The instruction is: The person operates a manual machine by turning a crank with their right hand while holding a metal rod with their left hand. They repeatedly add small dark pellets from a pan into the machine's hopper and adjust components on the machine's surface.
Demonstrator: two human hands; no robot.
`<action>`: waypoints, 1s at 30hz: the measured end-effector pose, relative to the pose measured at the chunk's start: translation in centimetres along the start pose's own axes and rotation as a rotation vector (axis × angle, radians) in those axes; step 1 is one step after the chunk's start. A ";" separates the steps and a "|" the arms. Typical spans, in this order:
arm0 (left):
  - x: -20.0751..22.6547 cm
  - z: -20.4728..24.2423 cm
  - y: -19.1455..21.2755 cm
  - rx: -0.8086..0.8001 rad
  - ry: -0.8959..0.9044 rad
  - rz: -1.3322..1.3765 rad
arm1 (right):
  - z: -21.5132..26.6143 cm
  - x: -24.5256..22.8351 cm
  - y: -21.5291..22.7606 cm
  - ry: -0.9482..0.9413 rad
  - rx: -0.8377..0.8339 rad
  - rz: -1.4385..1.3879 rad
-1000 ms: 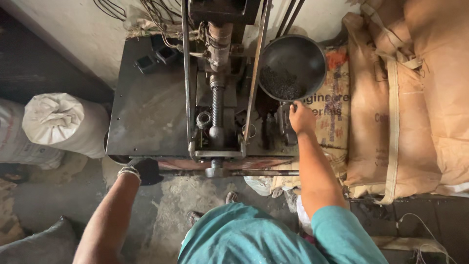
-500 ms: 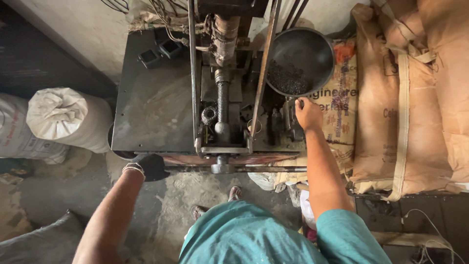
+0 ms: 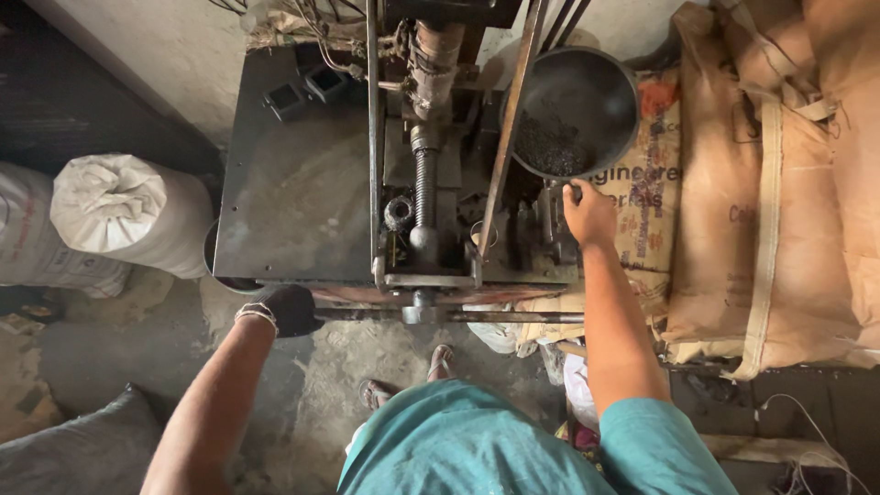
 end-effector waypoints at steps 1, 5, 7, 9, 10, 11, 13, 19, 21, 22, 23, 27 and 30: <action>-0.1 -0.1 -0.2 -0.007 0.004 -0.002 | 0.0 0.0 0.1 0.018 0.010 -0.002; -0.3 -0.6 -1.0 0.016 -0.129 -0.021 | 0.0 -0.1 0.3 0.045 0.033 0.010; -0.5 -0.6 -1.2 0.010 -0.157 -0.055 | 0.1 -0.2 0.2 0.033 0.029 0.012; -0.7 -0.6 -1.2 -0.039 -0.075 -0.109 | 0.3 -0.1 0.2 0.016 0.022 0.001; -0.5 -0.6 -1.0 -0.029 -0.103 -0.121 | 0.2 -0.1 0.3 0.015 0.023 0.001; -0.4 -0.6 -0.8 -0.020 -0.132 -0.132 | 0.1 -0.1 0.4 0.015 0.024 0.000; -0.2 -0.4 -0.3 -0.018 -0.140 -0.119 | 0.1 -0.2 0.4 0.010 0.026 -0.015; 0.0 -0.2 0.2 -0.011 -0.136 -0.078 | 0.3 -0.3 0.6 0.021 0.036 -0.060; -0.2 -0.1 0.0 -0.032 -0.104 -0.082 | 0.5 -0.2 0.6 0.013 0.038 -0.136; -0.1 -0.1 0.0 -0.007 -0.138 -0.089 | 0.5 -0.2 0.6 0.026 0.047 -0.116; 0.0 -0.1 0.0 0.018 -0.172 -0.096 | 0.5 -0.1 0.7 0.039 0.056 -0.096; 0.0 0.2 0.4 0.027 -0.163 -0.079 | 0.4 0.1 0.3 0.054 0.057 -0.119; 0.1 0.3 0.7 0.023 -0.102 -0.012 | 0.2 0.2 0.4 0.109 0.070 -0.233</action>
Point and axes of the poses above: each hand's wrist, its own z-axis away from the middle knuckle, its own y-axis out of the back of the hand, x = y × z, the point moved 2 cm from there along -z, towards the middle knuckle, and after that the axes turned 9 degrees about x, right-handed, at the moved point
